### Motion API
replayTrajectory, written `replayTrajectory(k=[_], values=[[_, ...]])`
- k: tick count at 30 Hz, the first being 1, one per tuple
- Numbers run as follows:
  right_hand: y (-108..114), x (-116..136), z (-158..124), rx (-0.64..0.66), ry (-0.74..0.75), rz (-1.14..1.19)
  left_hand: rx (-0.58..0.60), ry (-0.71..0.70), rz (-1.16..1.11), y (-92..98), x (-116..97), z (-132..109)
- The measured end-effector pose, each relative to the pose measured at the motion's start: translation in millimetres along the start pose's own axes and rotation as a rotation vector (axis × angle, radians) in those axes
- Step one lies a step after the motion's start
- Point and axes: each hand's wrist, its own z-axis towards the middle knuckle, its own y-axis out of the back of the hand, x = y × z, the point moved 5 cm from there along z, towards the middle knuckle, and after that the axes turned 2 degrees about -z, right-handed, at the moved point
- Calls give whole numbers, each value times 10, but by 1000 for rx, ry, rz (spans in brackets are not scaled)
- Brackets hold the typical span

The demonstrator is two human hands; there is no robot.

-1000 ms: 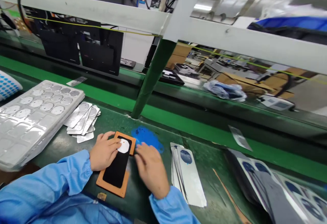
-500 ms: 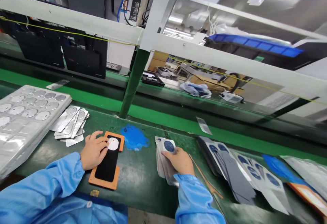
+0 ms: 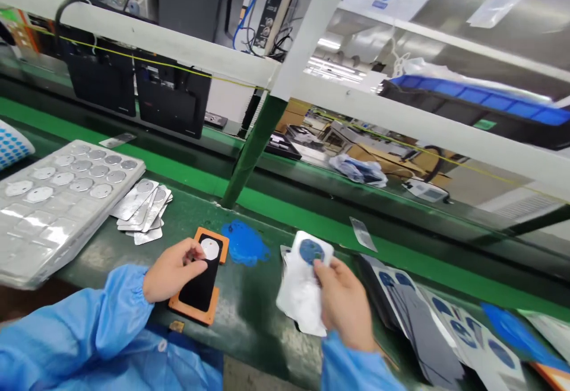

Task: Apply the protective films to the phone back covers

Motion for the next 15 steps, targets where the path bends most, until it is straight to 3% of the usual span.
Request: replayTrajectory(k=[3, 5, 6, 10, 12, 15], values=[[-547, 568, -622, 168, 1, 309, 150, 142, -348, -268, -5, -105], [-839, 903, -975, 253, 49, 511, 189, 192, -445, -325, 9, -152], [-903, 1030, -1092, 233, 102, 530, 181, 210, -450, -304, 26, -168], [-812, 1311, -1246, 10, 460, 206, 103, 269, -424, -90, 131, -234], [-796, 1371, -1249, 57, 625, 90, 118, 272, -424, -36, 161, -278], [-847, 1399, -1256, 170, 739, 13, 144, 242, -366, -18, 163, -321]])
